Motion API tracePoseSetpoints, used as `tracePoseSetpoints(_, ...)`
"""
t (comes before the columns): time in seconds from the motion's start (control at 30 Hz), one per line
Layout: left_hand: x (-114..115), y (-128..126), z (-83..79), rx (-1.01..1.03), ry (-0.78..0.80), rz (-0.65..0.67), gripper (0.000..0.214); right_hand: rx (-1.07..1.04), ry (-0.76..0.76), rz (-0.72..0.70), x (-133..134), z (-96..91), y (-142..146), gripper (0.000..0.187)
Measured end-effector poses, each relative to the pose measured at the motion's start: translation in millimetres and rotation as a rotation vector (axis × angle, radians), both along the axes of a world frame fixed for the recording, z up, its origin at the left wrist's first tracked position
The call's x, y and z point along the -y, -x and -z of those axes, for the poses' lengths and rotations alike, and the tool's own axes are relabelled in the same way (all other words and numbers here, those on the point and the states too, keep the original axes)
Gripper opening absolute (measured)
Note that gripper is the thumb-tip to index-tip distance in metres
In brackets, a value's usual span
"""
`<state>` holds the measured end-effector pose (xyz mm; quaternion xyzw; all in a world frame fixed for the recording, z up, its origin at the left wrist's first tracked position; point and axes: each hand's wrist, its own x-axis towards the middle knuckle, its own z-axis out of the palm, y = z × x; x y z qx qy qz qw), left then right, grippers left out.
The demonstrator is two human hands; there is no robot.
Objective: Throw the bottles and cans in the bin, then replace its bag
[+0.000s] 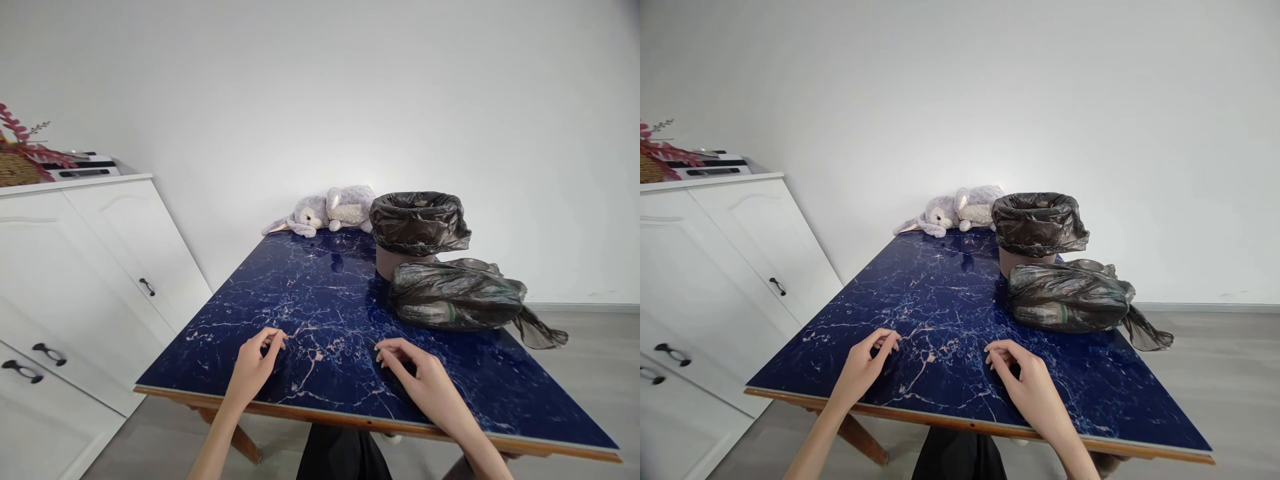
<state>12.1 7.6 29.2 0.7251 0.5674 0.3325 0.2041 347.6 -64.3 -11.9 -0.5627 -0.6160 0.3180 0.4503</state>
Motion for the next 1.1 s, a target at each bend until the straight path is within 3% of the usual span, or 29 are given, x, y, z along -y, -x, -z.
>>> tracePoseSetpoints(1.1, -0.8, 1.4, 2.8, 0.013, 0.022, 0.005, 0.043, -0.022, -0.002, -0.01, -1.2, 2.2, 0.2, 0.037)
